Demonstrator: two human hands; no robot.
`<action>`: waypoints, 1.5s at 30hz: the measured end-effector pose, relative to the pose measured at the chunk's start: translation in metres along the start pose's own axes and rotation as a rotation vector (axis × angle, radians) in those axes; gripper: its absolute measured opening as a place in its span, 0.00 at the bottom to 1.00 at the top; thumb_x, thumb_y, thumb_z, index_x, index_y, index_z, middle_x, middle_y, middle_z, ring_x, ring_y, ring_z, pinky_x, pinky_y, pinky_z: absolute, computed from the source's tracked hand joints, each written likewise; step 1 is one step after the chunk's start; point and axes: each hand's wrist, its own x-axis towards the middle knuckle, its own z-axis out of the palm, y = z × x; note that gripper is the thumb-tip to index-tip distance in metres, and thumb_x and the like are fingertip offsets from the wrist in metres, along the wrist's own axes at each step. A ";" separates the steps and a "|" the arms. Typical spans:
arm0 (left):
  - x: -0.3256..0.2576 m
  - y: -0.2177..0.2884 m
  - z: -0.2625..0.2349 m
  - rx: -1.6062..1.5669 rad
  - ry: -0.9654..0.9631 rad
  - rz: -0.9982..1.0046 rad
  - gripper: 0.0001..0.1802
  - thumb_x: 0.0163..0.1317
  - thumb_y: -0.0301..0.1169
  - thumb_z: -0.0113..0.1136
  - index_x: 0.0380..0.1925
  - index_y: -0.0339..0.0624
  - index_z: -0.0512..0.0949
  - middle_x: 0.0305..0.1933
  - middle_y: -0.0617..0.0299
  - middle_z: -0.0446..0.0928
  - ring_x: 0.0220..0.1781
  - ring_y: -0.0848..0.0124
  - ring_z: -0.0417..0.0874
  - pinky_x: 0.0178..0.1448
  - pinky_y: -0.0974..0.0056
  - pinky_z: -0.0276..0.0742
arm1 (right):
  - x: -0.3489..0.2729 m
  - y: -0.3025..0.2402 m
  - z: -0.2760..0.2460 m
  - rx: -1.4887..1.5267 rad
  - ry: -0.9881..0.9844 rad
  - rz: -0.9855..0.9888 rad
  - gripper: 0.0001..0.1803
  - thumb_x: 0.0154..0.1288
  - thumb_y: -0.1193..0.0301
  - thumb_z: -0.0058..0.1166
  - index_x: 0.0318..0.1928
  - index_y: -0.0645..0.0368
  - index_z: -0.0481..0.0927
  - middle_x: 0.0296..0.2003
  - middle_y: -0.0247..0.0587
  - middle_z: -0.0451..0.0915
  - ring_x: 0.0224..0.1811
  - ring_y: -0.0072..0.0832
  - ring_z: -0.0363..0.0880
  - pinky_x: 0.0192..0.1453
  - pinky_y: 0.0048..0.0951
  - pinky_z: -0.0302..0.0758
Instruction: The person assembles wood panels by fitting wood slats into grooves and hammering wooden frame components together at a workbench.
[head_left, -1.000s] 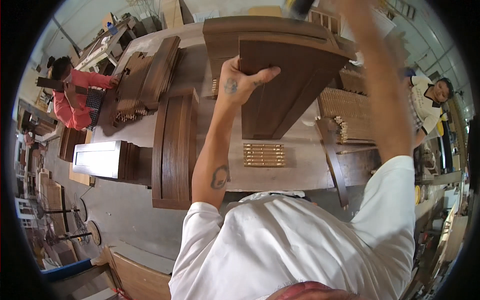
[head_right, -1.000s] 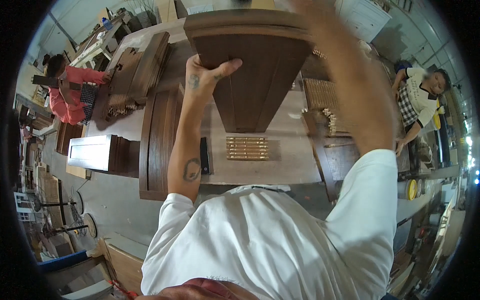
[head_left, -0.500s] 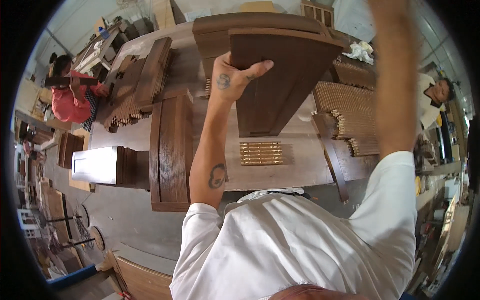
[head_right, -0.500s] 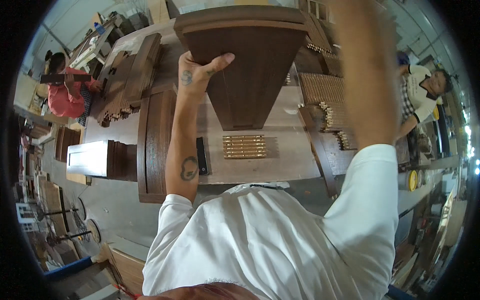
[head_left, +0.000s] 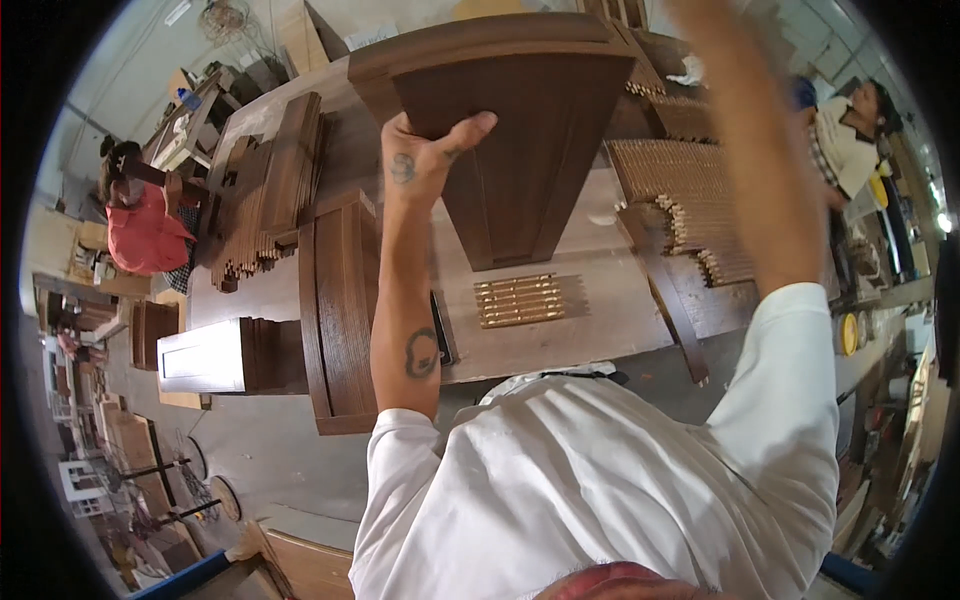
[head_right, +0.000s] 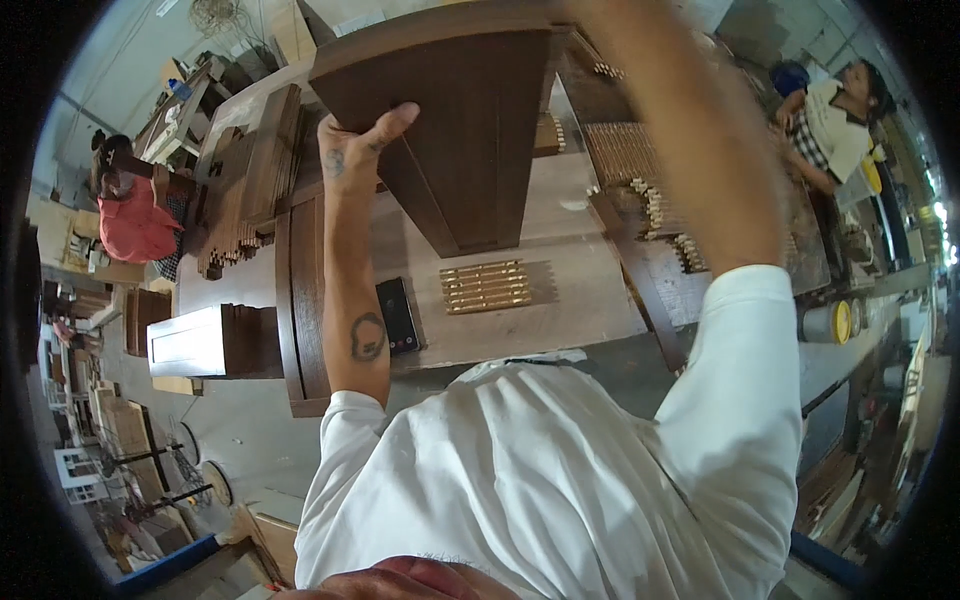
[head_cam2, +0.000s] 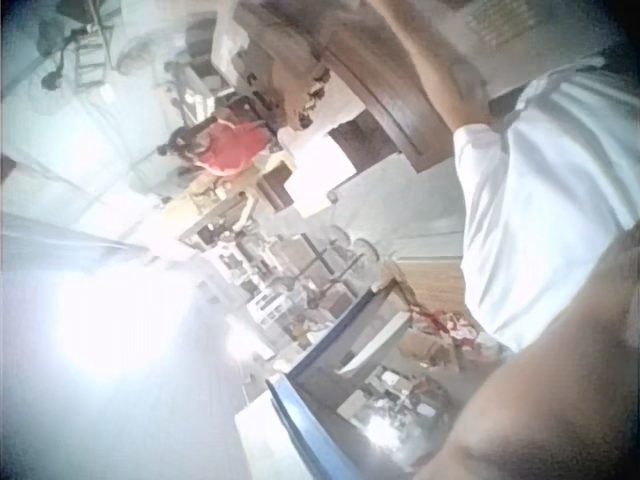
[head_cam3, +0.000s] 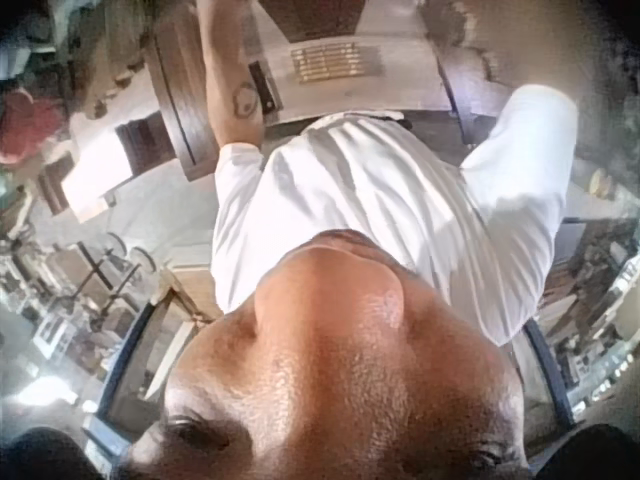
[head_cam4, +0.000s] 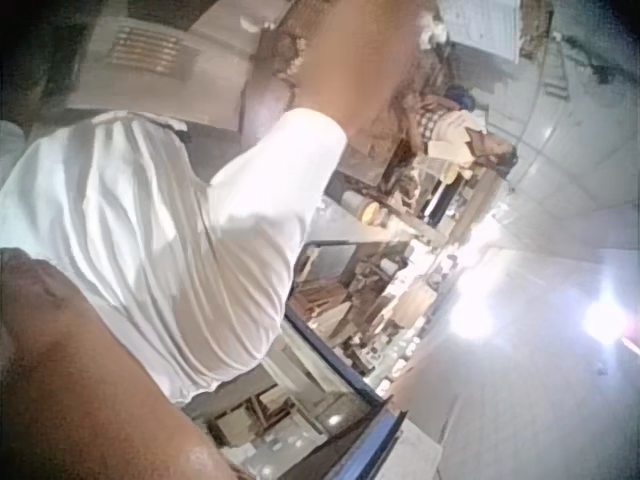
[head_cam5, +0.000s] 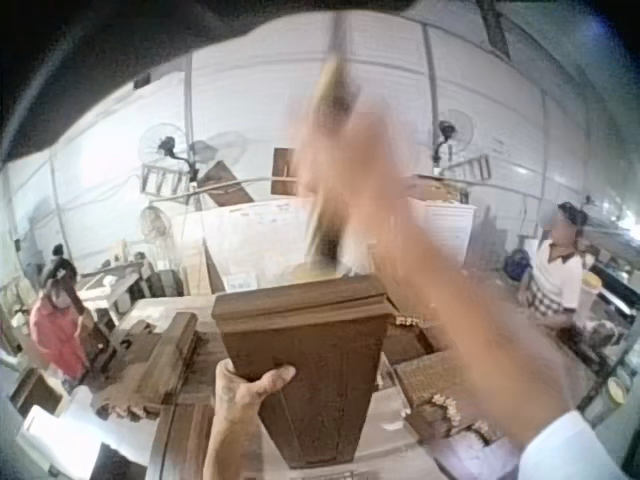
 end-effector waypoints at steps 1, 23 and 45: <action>-0.007 0.003 -0.020 0.022 0.051 -0.011 0.13 0.47 0.25 0.75 0.33 0.34 0.83 0.34 0.61 0.83 0.34 0.75 0.81 0.42 0.70 0.78 | -0.025 0.028 0.029 -0.042 -0.052 0.040 0.09 0.66 0.73 0.50 0.29 0.52 0.66 0.18 0.26 0.63 0.15 0.17 0.57 0.17 0.20 0.59; 0.013 -0.036 -0.081 0.083 0.294 -0.197 0.32 0.48 0.44 0.76 0.46 0.30 0.78 0.41 0.56 0.81 0.41 0.65 0.81 0.49 0.61 0.77 | -0.472 0.176 -0.102 -1.003 -0.211 1.012 0.19 0.57 0.64 0.62 0.41 0.67 0.76 0.37 0.60 0.79 0.41 0.54 0.79 0.41 0.48 0.75; -0.058 0.123 0.047 0.475 0.579 -0.109 0.33 0.60 0.39 0.64 0.58 0.27 0.68 0.39 0.56 0.79 0.36 0.71 0.82 0.38 0.71 0.76 | -0.243 0.068 0.007 0.385 -0.143 0.613 0.47 0.61 0.49 0.61 0.68 0.69 0.58 0.60 0.57 0.70 0.61 0.38 0.71 0.61 0.34 0.71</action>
